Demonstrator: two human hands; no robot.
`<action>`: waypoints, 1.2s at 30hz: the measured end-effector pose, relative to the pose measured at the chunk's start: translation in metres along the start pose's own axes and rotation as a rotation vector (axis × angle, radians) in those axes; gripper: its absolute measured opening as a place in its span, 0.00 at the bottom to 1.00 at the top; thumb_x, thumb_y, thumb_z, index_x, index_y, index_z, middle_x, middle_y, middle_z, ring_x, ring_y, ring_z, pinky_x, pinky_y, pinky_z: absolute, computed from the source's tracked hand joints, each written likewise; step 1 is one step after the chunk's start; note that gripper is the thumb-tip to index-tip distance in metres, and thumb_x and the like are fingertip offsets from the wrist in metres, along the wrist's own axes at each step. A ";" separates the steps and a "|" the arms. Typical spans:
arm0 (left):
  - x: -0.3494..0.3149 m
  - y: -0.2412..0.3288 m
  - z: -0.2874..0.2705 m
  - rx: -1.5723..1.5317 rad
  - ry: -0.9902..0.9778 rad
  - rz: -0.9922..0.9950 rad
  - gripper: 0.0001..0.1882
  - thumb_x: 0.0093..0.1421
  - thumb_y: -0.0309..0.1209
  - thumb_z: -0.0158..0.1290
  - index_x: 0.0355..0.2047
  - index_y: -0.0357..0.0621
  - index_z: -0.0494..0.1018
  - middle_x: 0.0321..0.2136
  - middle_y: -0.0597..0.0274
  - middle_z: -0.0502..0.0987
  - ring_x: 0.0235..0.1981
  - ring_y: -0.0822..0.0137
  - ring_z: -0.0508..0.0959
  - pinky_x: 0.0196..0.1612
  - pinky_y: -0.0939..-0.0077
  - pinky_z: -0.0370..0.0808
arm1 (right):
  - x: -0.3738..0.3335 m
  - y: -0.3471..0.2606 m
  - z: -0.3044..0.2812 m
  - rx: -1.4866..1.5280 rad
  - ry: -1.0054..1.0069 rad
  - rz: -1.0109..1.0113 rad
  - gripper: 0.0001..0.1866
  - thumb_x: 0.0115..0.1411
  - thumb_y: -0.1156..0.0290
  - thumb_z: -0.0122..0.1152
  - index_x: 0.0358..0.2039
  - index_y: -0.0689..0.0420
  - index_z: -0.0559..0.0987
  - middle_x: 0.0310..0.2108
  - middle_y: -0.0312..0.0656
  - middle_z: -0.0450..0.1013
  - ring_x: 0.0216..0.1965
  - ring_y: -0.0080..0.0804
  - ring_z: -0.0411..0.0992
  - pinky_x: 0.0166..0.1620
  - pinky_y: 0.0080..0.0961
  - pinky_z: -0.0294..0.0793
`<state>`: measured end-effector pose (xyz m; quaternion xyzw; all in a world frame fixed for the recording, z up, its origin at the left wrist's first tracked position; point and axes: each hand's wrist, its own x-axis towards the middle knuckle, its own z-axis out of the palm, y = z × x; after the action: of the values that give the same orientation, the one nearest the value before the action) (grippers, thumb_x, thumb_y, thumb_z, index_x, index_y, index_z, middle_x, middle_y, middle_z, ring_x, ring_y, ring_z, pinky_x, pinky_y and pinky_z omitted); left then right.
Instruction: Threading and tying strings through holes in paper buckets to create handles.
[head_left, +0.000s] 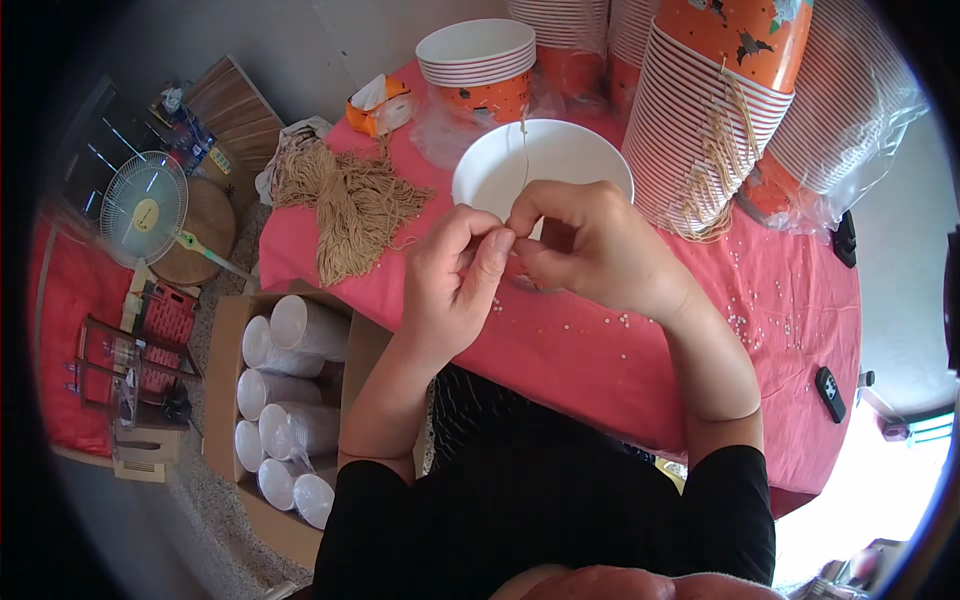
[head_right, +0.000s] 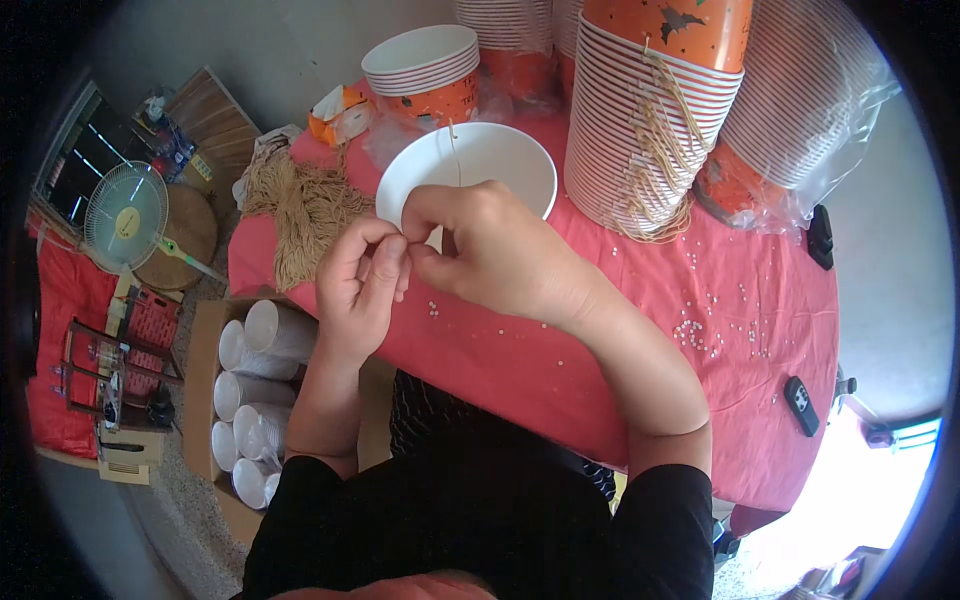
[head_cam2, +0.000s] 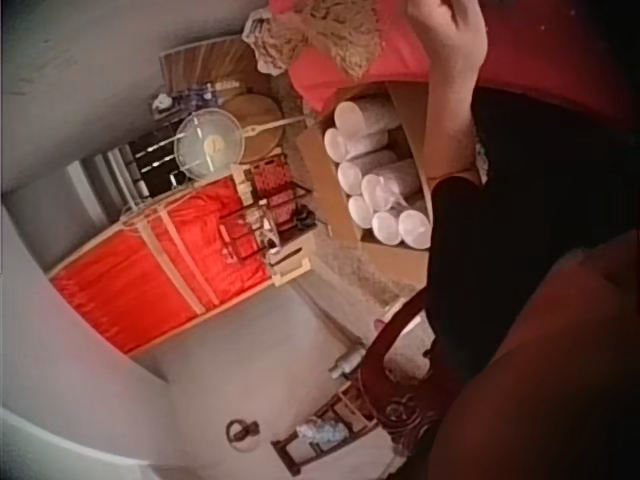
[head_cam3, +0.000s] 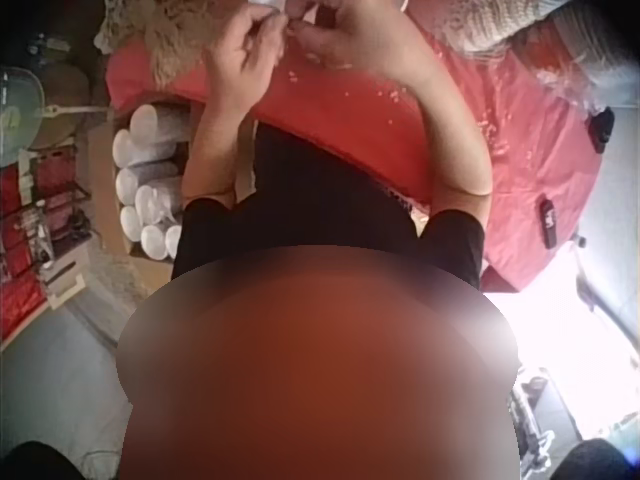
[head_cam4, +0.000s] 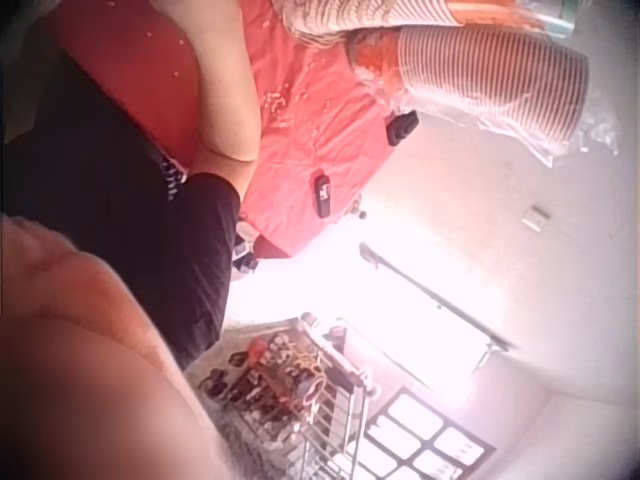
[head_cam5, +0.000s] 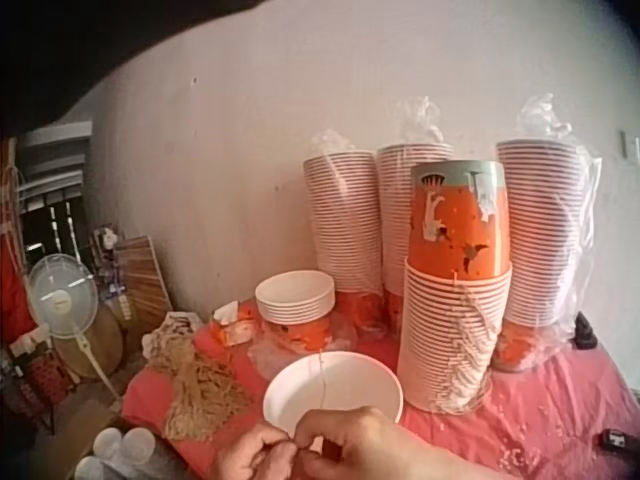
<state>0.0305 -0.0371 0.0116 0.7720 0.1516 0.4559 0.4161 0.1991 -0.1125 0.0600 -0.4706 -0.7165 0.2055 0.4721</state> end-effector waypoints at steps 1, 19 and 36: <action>0.000 0.002 0.001 -0.001 0.000 -0.001 0.06 0.65 0.27 0.52 0.32 0.35 0.70 0.21 0.66 0.70 0.19 0.80 0.68 0.22 0.85 0.66 | 0.000 0.005 0.001 0.088 -0.010 0.043 0.04 0.53 0.82 0.59 0.31 0.63 0.76 0.22 0.39 0.72 0.24 0.27 0.71 0.27 0.25 0.69; -0.001 0.003 0.007 -0.130 -0.006 -0.021 0.08 0.61 0.21 0.55 0.40 0.35 0.70 0.34 0.61 0.76 0.22 0.82 0.71 0.22 0.87 0.68 | 0.000 0.009 -0.024 -0.003 -0.032 0.085 0.03 0.53 0.83 0.57 0.27 0.61 0.75 0.16 0.25 0.58 0.19 0.10 0.52 0.22 0.14 0.51; -0.009 -0.009 0.003 0.613 -0.014 0.559 0.12 0.47 0.20 0.61 0.34 0.37 0.76 0.33 0.62 0.75 0.26 0.63 0.77 0.27 0.72 0.75 | -0.004 0.011 -0.039 -0.326 -0.293 -0.042 0.04 0.48 0.79 0.59 0.25 0.61 0.73 0.23 0.40 0.70 0.25 0.33 0.69 0.30 0.27 0.69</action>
<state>0.0297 -0.0387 -0.0015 0.8747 0.0621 0.4798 0.0282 0.2388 -0.1167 0.0688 -0.4910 -0.8107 0.1434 0.2848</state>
